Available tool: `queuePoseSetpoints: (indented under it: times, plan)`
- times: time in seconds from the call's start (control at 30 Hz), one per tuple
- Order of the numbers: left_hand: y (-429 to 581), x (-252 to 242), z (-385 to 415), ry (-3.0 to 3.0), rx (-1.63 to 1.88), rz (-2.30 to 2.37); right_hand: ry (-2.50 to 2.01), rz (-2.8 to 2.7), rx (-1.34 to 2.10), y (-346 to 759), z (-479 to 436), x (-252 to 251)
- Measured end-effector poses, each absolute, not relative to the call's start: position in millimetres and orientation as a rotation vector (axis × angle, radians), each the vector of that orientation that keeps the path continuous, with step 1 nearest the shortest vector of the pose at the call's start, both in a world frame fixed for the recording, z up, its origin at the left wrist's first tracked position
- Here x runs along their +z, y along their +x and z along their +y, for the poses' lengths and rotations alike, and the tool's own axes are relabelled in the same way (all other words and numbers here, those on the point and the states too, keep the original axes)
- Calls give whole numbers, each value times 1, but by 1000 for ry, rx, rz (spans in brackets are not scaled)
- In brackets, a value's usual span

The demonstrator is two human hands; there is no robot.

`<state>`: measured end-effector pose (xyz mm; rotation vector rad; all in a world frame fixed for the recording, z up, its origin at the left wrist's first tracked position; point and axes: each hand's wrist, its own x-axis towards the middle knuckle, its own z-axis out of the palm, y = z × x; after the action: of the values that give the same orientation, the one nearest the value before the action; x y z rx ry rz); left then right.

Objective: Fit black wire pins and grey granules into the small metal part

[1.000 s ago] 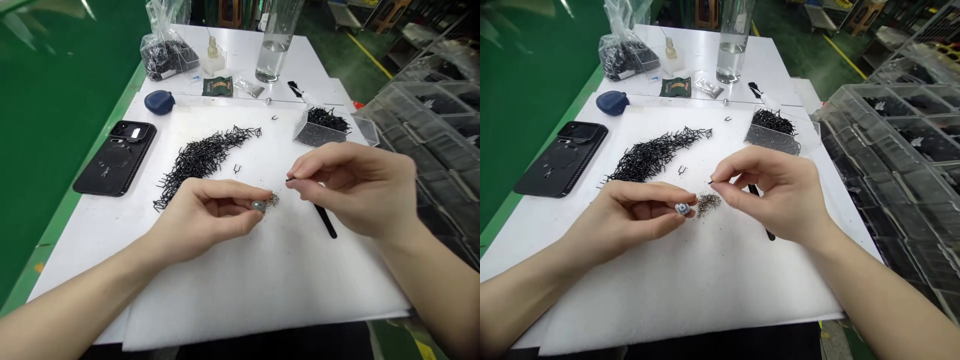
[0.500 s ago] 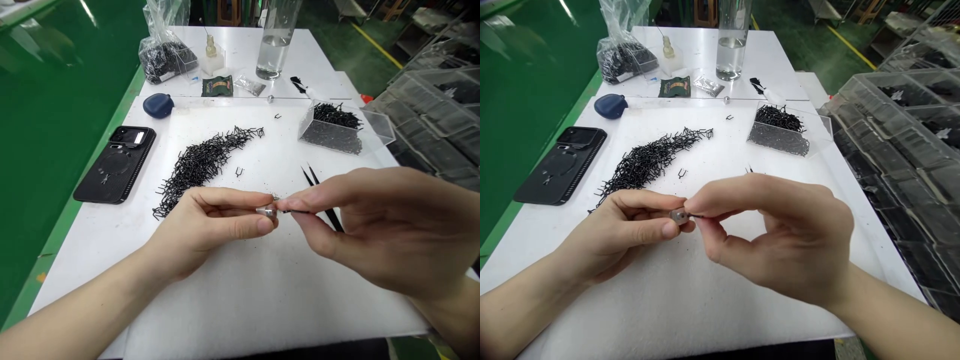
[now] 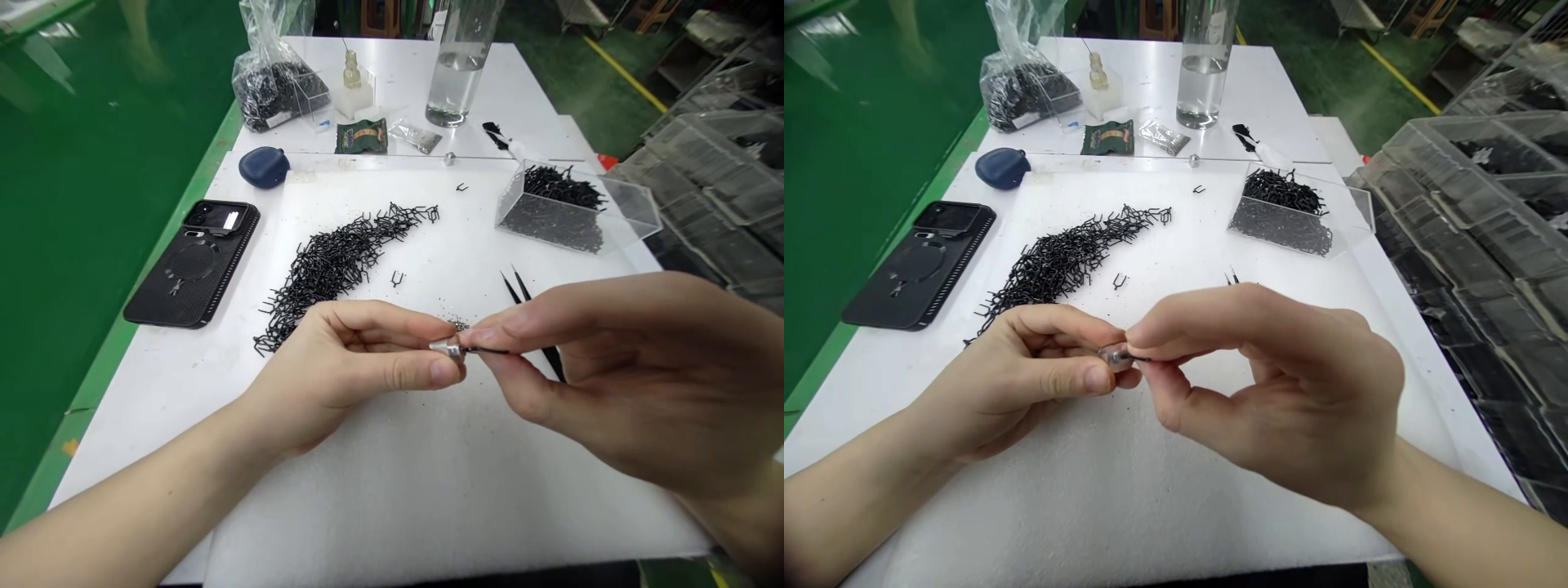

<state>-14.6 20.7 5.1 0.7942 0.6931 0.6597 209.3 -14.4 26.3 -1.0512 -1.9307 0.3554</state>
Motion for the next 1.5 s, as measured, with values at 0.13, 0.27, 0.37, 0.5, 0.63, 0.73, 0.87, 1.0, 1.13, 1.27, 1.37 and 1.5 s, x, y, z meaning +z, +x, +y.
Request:
queuePoseSetpoints:
  times: [0.13, 0.27, 0.37, 0.5, 0.63, 0.73, 0.87, 1.0, 1.13, 1.27, 1.37, 1.5]
  plan:
    - [-15, 5, 21, 799, 646, 691, -1123, -1927, 381, 208, -17, 26]
    - [-15, 5, 20, 809, 653, 694, -1179, -1928, 311, 204, -22, 28]
    - [-14, 5, 20, 816, 661, 707, -1173, -1966, 284, 203, -21, 30]
    - [-15, 6, 21, 837, 648, 741, -1109, -1936, 301, 202, -18, 30]
    - [-16, 6, 20, 851, 646, 759, -1079, -1907, 302, 201, -18, 25]
    - [-17, 6, 19, 867, 641, 783, -1056, -1888, 400, 201, -18, 24]
    - [-18, 6, 18, 876, 645, 778, -978, -1867, 482, 202, -17, 24]
    - [-18, 6, 19, 878, 644, 769, -897, -1860, 565, 203, -15, 21]
    - [-18, 7, 18, 866, 645, 778, -866, -1810, 651, 204, -14, 18]
    - [-16, 8, 18, 852, 645, 783, -828, -1803, 675, 204, -14, 17]
    - [-15, 9, 18, 852, 655, 790, -817, -1804, 665, 204, -13, 16]
    - [-14, 9, 18, 844, 670, 794, -830, -1798, 669, 204, -12, 16]
